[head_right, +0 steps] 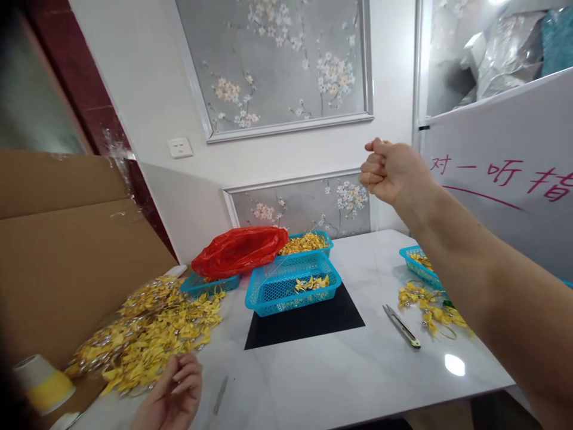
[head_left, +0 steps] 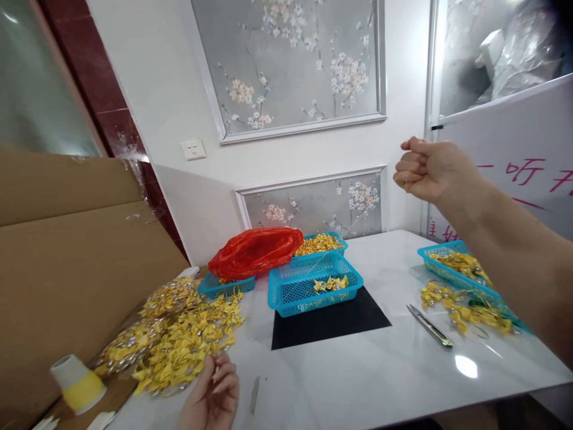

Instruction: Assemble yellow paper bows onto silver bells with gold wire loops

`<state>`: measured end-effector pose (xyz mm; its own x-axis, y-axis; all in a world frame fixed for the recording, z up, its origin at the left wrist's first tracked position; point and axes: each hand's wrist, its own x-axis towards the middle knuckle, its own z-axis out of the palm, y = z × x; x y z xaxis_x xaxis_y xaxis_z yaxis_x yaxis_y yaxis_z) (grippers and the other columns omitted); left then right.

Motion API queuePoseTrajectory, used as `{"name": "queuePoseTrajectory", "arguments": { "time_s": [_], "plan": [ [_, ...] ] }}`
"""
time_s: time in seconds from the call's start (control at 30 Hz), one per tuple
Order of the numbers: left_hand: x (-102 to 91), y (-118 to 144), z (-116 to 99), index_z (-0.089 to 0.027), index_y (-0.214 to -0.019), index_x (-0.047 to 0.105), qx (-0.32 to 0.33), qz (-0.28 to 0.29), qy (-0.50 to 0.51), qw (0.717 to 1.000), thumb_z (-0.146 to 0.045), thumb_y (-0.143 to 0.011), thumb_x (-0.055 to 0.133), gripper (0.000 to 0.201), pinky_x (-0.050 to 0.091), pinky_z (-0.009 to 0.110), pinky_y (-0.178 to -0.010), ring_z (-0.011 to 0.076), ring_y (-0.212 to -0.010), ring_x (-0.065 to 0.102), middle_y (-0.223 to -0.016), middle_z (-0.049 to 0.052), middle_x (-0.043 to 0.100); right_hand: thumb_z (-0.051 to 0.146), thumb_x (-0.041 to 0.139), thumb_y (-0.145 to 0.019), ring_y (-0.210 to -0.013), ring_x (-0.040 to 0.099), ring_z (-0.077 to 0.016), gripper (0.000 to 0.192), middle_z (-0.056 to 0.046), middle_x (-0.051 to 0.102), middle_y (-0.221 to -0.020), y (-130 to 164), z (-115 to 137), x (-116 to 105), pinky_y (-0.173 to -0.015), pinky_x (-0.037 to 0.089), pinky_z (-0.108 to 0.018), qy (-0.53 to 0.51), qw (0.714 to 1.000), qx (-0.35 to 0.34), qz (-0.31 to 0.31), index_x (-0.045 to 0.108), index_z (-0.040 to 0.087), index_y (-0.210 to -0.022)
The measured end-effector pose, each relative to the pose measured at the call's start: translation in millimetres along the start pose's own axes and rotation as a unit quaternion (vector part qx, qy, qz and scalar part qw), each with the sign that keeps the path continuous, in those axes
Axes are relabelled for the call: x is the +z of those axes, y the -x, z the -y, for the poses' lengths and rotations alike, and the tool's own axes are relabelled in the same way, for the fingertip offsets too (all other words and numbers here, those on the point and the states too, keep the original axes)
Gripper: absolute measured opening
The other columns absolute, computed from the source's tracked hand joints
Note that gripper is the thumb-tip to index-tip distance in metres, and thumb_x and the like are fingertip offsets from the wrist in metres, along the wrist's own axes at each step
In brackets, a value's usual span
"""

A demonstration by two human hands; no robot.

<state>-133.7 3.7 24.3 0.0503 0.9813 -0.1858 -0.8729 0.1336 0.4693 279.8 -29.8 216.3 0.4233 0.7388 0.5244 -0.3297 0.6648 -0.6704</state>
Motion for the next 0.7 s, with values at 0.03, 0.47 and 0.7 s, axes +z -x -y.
{"name": "queuePoseTrajectory", "arguments": {
  "time_s": [0.03,0.47,0.7],
  "plan": [
    [-1.1,-6,4,-0.015,-0.088,0.053,-0.004,-0.019,-0.026,0.999,-0.001,-0.098,0.031,0.028,0.044,0.008,-0.037,0.0038,-0.045,0.056,-0.070,-0.001,0.058,0.008,0.053,-0.091,-0.041,0.020,-0.0040,0.027,0.010,0.019,-0.051,-2,6,7,-0.038,0.021,-0.019,-0.003,1.000,0.001,0.001,0.053,0.021,-0.067],
    [14.5,-23,61,-0.014,-0.065,0.073,0.026,0.016,-0.415,0.909,-0.004,-0.073,0.076,0.013,0.048,0.013,-0.043,0.0076,-0.043,0.056,-0.052,-0.003,0.059,0.024,0.057,-0.097,-0.039,0.029,-0.0019,0.021,0.010,0.040,-0.060,-18,83,100,-0.035,0.026,-0.014,0.017,0.995,-0.090,0.047,0.053,0.014,-0.079],
    [34.9,-23,48,-0.019,-0.086,0.072,0.180,0.037,-0.545,0.818,-0.029,-0.052,0.091,0.040,0.047,0.023,-0.053,0.0173,-0.065,0.064,-0.093,0.005,0.072,0.011,0.044,-0.096,-0.043,0.018,-0.0033,0.025,0.010,0.019,-0.061,-13,80,142,-0.037,0.017,-0.015,0.122,0.981,-0.104,0.108,0.044,0.017,-0.072]
  ]
}}
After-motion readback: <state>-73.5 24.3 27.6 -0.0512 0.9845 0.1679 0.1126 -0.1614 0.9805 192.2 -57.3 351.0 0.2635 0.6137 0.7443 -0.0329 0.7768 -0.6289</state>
